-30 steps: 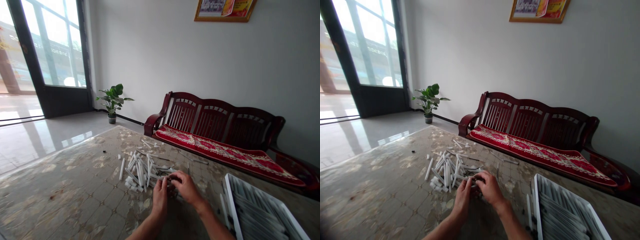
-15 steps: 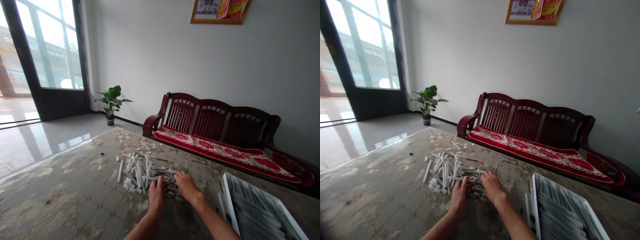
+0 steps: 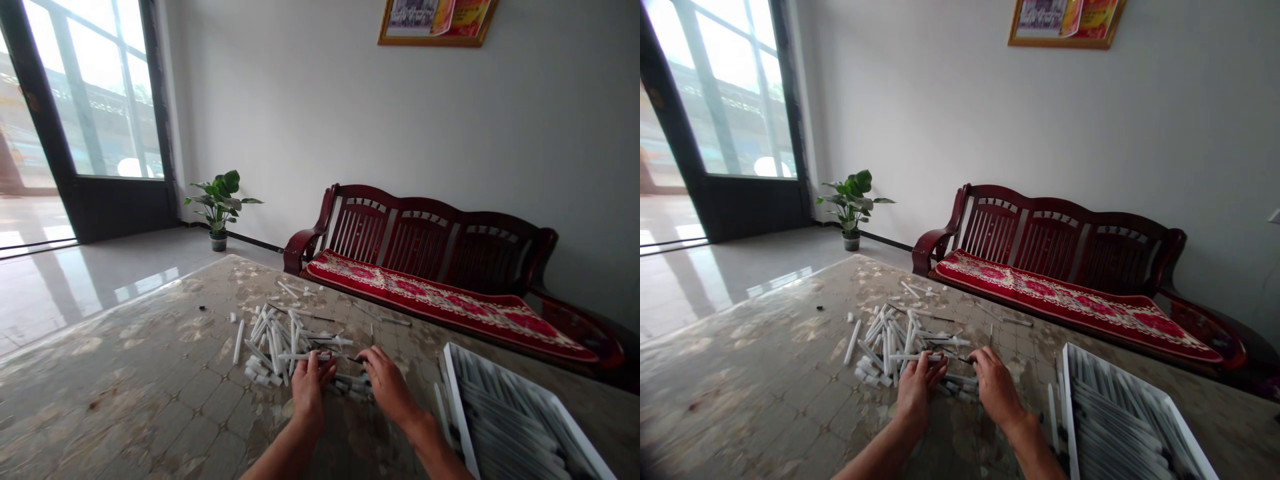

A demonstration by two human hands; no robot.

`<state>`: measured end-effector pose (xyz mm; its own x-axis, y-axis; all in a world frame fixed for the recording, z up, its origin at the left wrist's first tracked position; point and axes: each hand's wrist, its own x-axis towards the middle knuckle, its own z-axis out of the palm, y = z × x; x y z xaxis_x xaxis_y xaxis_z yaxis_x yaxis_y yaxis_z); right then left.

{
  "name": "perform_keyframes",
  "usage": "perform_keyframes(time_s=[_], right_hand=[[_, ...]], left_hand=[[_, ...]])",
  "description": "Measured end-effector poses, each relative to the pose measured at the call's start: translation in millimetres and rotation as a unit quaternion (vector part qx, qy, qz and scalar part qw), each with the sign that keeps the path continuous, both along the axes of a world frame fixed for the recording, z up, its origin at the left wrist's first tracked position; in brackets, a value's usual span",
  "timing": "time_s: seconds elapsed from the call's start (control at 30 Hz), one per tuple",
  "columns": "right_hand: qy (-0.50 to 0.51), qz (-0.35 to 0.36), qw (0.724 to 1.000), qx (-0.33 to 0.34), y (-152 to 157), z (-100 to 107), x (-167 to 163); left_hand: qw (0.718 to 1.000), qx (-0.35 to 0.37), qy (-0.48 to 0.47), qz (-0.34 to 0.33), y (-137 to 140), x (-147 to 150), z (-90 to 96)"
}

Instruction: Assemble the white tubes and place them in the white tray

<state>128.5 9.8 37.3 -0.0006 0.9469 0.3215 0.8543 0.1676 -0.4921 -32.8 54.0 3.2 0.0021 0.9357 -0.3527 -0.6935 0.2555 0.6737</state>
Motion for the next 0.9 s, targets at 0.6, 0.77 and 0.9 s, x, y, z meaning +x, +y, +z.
perform_keyframes(time_s=[0.6, 0.77, 0.9], right_hand=[[-0.127, -0.059, 0.990, 0.001, -14, -1, -7], [0.198, -0.083, 0.974, 0.070, -8, -10, -11], [0.387, -0.078, 0.914, 0.096, -3, -13, -26]], left_hand=[[0.999, -0.007, -0.002, -0.032, -3, 2, 6.3], [0.999, -0.027, -0.027, -0.030, -4, 2, 9.4], [0.998, -0.033, -0.036, -0.037, -5, 3, 11.9]])
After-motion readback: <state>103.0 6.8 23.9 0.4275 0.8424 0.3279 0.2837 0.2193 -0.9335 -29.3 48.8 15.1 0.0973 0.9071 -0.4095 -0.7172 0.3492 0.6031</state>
